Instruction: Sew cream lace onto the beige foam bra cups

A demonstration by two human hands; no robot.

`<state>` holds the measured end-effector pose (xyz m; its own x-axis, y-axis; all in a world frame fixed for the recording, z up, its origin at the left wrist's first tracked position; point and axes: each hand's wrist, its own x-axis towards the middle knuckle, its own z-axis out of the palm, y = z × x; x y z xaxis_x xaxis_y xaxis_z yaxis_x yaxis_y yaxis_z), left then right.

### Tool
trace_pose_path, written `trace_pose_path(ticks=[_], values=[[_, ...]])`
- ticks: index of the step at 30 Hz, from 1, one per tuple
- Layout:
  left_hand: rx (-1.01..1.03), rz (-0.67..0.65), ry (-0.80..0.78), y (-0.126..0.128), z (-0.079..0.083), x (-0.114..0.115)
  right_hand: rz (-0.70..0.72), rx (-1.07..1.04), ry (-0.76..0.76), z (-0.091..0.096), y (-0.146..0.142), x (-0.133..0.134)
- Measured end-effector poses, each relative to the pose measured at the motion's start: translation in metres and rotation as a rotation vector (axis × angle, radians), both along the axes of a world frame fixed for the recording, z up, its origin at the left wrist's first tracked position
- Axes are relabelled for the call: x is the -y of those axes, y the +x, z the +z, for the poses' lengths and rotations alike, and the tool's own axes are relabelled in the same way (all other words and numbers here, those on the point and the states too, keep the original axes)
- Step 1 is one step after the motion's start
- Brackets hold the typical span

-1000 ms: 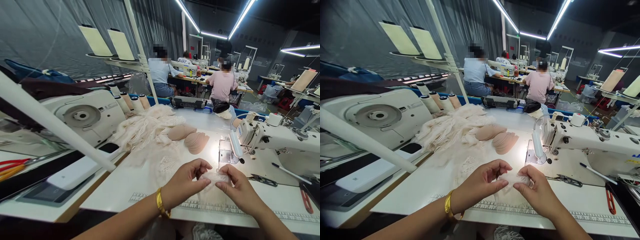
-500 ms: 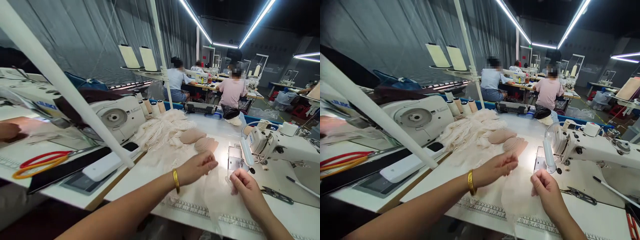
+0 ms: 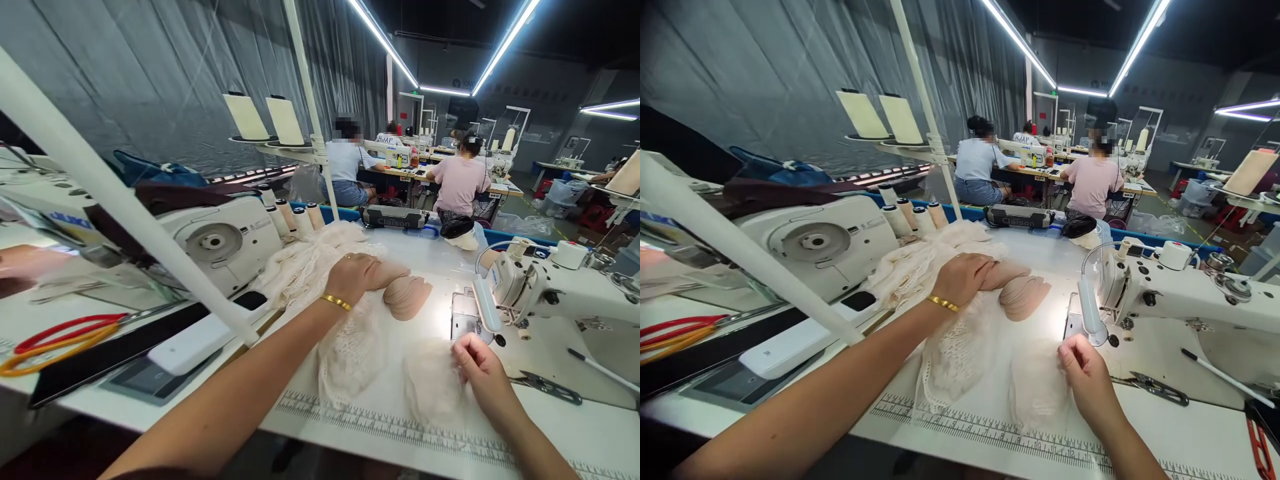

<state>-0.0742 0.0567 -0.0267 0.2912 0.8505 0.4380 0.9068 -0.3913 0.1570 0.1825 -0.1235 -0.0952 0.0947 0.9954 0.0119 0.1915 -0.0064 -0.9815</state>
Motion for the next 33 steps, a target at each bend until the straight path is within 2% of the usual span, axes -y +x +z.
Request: trace_pose_path(ticks=[2, 5, 7, 10, 14, 15, 17, 20, 22, 23, 25, 28, 30, 31, 33], values=[[0.189, -0.059, -0.071, 0.006, 0.009, 0.016, 0.003, -0.033, -0.025, 0.003, 0.002, -0.001], [0.618, -0.325, -0.429, 0.026, 0.016, 0.051, 0.027, -0.125, -0.066, 0.006, 0.003, -0.002], [0.709, -0.445, -0.610, 0.041, 0.013, 0.074, 0.040, -0.202, -0.085, 0.007, 0.004, -0.002], [0.692, -0.473, -0.650, 0.057, 0.003, 0.096, 0.054, -0.234, -0.093, 0.011, 0.002, 0.000], [0.483, -0.493, -0.668, 0.062, 0.001, 0.100, 0.053, -0.070, -0.035, 0.026, -0.002, 0.008], [0.431, -0.554, -0.681, 0.063, 0.004, 0.098, 0.069, -0.014, -0.017, 0.032, -0.003, 0.011], [0.378, -0.760, -0.728, 0.065, 0.012, 0.092, 0.139, 0.114, 0.008, 0.045, -0.003, 0.018], [0.317, -1.086, -0.952, 0.073, 0.019, 0.080, 0.260, 0.305, 0.062, 0.066, 0.002, 0.026], [0.275, -1.162, -1.074, 0.078, 0.021, 0.073, 0.252, 0.433, 0.142, 0.078, 0.008, 0.029], [0.272, -1.160, -1.075, 0.079, 0.022, 0.071, 0.214, 0.503, 0.208, 0.083, 0.011, 0.030], [0.310, -1.118, -0.941, 0.078, 0.026, 0.070, 0.101, 0.641, 0.392, 0.088, 0.013, 0.031], [0.394, -1.070, -0.525, 0.071, 0.038, 0.075, -0.076, 0.780, 0.732, 0.085, 0.010, 0.029], [0.389, -1.103, -0.310, 0.064, 0.046, 0.081, -0.142, 0.822, 0.898, 0.077, 0.004, 0.026], [0.369, -1.133, -0.270, 0.062, 0.047, 0.083, -0.144, 0.830, 0.947, 0.073, 0.002, 0.024], [0.329, -1.180, -0.316, 0.057, 0.045, 0.085, -0.097, 0.826, 0.973, 0.065, -0.001, 0.022]])
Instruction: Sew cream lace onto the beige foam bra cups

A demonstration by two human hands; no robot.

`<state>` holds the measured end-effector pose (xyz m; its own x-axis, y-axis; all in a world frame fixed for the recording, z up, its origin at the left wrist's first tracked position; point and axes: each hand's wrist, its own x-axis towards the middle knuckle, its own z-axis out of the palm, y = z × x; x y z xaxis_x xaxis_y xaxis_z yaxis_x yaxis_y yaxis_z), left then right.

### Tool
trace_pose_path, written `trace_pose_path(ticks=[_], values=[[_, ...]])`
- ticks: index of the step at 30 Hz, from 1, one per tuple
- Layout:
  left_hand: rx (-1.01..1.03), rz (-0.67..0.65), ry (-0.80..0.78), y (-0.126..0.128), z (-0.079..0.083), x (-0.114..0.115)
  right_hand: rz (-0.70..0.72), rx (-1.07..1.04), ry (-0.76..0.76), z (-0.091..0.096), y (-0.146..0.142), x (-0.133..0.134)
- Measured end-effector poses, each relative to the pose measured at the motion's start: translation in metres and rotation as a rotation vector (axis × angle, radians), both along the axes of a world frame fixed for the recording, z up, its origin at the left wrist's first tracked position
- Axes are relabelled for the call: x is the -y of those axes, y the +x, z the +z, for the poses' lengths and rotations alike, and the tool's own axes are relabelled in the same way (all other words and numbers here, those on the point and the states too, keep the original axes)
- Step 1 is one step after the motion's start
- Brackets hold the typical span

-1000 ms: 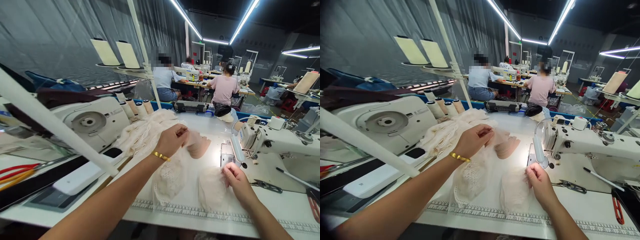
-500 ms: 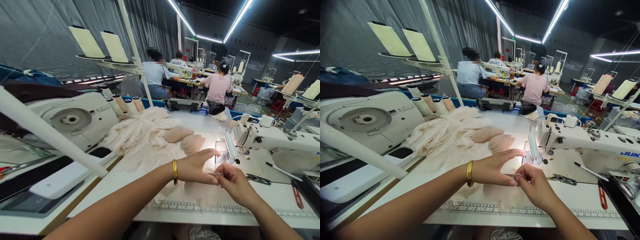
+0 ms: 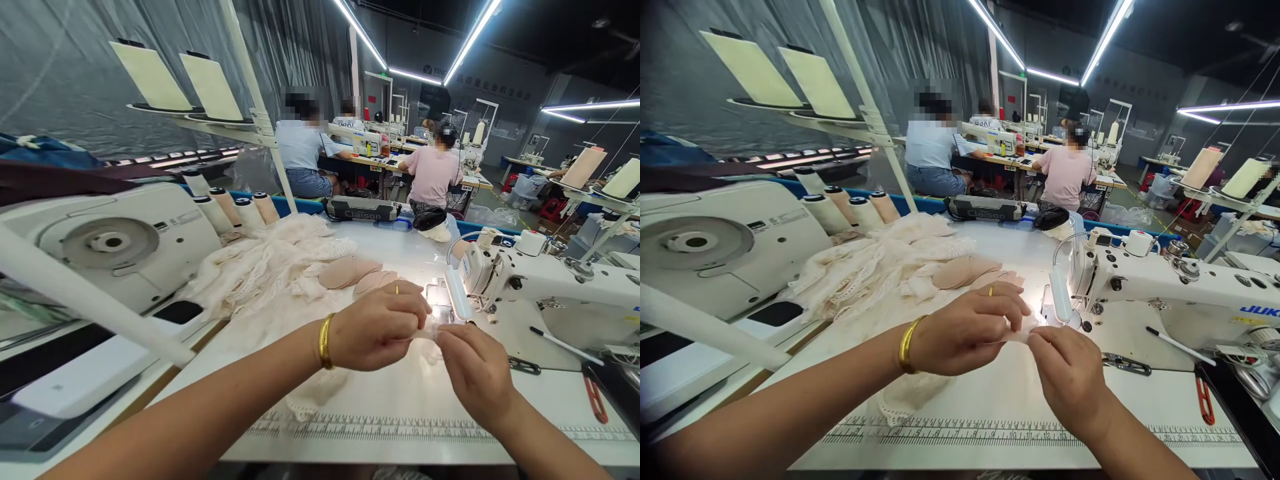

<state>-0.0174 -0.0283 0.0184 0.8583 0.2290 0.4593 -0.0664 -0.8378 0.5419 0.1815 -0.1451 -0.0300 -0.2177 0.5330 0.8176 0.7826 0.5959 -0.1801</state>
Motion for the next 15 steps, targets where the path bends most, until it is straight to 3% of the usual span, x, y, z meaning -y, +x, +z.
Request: trace_pose_path(ticks=[2, 4, 6, 9, 12, 15], values=[[-0.067, 0.004, -0.102, -0.002, -0.008, 0.000, 0.040, -0.003, -0.111, -0.002, 0.000, 0.000], [-0.139, 0.003, -0.270, -0.002, -0.018, -0.001, 0.071, -0.041, -0.329, 0.005, 0.004, 0.004], [-0.204, -0.061, -0.423, 0.002, -0.023, -0.001, 0.102, -0.098, -0.577, 0.019, 0.008, 0.009], [-0.202, -0.205, -0.504, 0.011, -0.022, 0.001, 0.136, -0.150, -0.820, 0.045, 0.015, 0.016], [-0.202, -0.245, -0.510, 0.017, -0.017, 0.004, 0.119, -0.134, -0.882, 0.063, 0.023, 0.020], [-0.289, -0.198, -0.524, 0.017, -0.018, 0.005, 0.051, -0.074, -0.813, 0.068, 0.029, 0.021]])
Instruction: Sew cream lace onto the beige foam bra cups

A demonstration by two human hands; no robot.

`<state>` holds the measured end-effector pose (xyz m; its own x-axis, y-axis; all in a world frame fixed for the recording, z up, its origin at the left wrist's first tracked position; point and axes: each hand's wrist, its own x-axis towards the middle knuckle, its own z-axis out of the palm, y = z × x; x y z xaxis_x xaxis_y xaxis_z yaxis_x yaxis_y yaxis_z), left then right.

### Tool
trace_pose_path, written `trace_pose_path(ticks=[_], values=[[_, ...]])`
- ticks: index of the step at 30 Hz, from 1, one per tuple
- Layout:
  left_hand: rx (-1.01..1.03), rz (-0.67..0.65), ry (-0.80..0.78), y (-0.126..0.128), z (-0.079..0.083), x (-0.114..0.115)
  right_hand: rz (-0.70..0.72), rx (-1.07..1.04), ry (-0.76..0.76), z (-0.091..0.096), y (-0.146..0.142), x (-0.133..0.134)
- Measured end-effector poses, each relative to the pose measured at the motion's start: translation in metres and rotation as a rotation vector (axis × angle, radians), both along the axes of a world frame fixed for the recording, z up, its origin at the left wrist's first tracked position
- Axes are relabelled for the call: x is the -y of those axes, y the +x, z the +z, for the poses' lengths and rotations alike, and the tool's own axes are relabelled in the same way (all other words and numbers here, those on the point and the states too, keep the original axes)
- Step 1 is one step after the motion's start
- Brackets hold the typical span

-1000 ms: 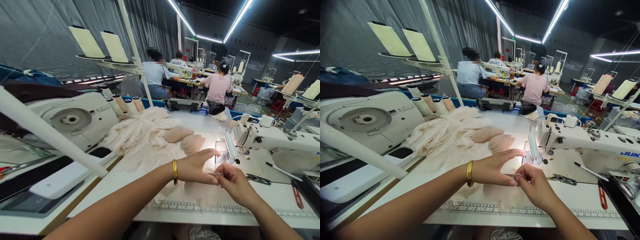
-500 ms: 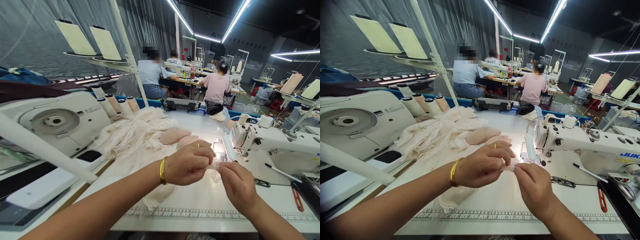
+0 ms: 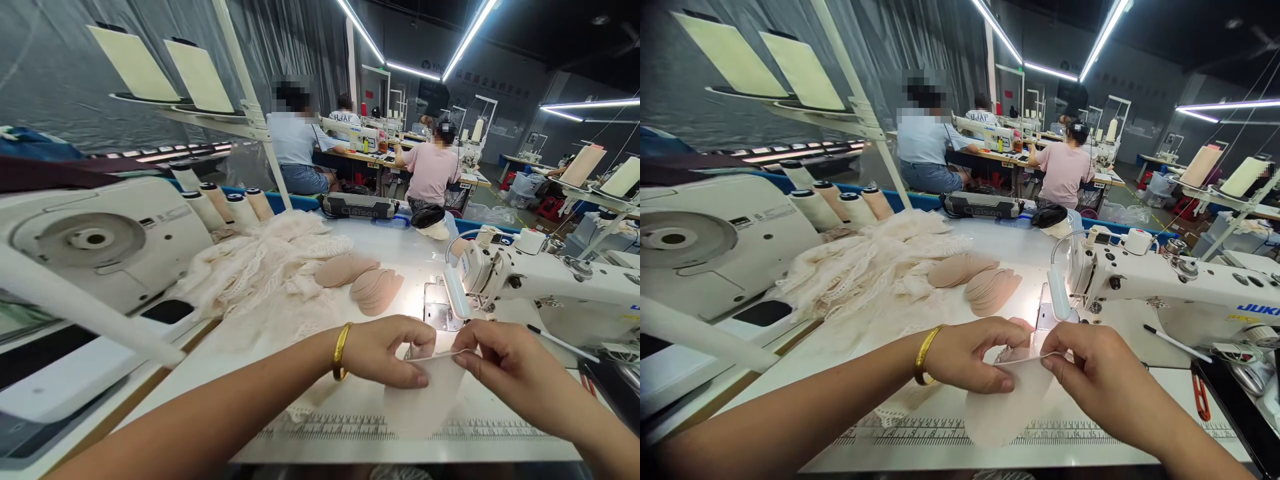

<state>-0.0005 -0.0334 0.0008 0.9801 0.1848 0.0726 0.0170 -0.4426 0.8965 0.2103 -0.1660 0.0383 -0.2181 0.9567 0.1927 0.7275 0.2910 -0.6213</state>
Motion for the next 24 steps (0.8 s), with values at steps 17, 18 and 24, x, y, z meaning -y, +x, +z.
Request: trace_pose_path(ticks=[17, 18, 24], values=[[0.050, 0.120, 1.205, -0.001, -0.054, 0.002, 0.206, 0.267, 0.404, -0.136, 0.027, -0.056], [0.042, 0.110, 1.211, 0.007, -0.057, 0.000, 0.225, 0.242, 0.371, -0.136, 0.032, -0.058], [-0.133, 0.168, 1.172, 0.037, -0.072, -0.014, 0.182, 0.369, 0.392, -0.134, 0.048, -0.056]])
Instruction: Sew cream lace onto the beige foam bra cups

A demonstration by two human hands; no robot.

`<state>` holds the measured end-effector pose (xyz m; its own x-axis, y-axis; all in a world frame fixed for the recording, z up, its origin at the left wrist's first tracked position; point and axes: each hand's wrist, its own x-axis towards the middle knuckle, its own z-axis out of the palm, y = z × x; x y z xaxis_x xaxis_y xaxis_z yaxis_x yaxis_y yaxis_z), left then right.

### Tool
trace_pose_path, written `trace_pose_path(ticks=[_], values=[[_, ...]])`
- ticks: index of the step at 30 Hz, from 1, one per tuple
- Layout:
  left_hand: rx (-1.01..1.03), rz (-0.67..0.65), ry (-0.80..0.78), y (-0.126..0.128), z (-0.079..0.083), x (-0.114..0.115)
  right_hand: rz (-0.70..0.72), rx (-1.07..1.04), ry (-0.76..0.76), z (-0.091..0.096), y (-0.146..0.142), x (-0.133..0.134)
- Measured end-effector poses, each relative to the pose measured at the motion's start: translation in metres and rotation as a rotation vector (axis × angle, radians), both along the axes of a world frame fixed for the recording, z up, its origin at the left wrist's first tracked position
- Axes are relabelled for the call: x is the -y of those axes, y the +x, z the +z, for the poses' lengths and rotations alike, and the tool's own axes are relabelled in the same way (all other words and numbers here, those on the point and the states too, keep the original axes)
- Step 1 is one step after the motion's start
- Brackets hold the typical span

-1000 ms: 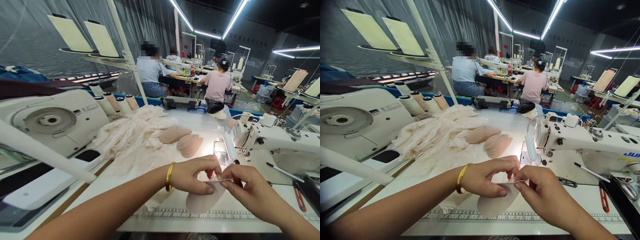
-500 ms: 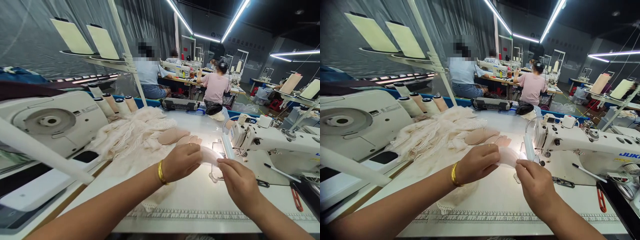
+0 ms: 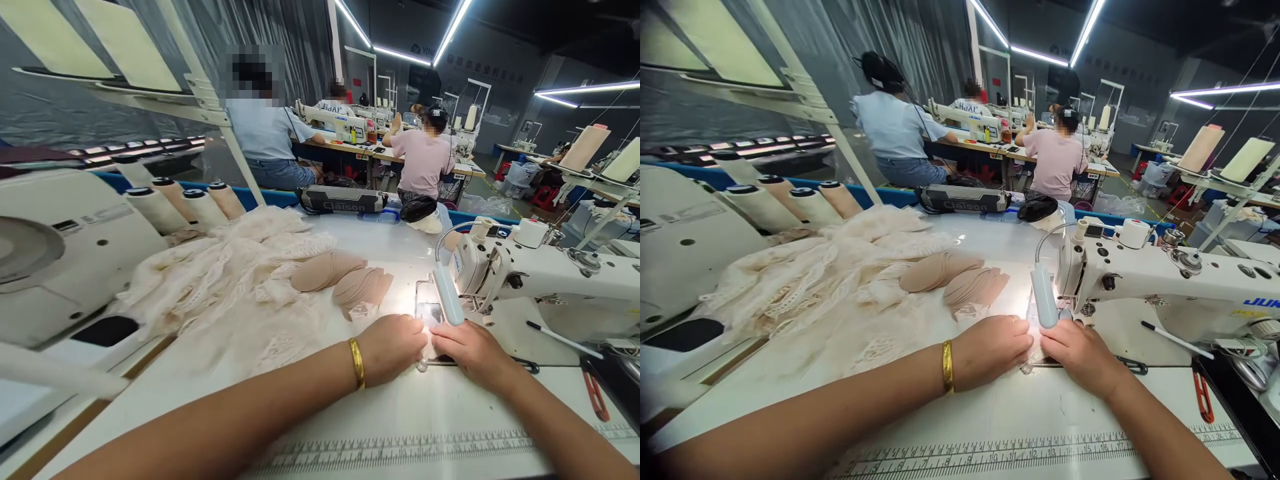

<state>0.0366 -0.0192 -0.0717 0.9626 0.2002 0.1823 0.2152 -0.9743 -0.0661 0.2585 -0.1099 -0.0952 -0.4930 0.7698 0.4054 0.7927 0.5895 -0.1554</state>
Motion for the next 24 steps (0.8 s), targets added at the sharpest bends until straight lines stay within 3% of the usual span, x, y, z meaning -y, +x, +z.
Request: trace_pose_path(ticks=[5, 17, 24], values=[[0.160, -0.001, -0.030, -0.007, -0.011, 0.004, -0.002, 0.085, 0.016, 0.002, 0.005, 0.010], [0.148, -0.012, -0.091, -0.003, -0.012, 0.008, 0.062, 0.012, -0.059, 0.013, 0.004, 0.012], [0.274, -0.066, -0.105, -0.001, -0.029, 0.002, 0.066, -0.016, -0.108, 0.015, 0.004, 0.012]])
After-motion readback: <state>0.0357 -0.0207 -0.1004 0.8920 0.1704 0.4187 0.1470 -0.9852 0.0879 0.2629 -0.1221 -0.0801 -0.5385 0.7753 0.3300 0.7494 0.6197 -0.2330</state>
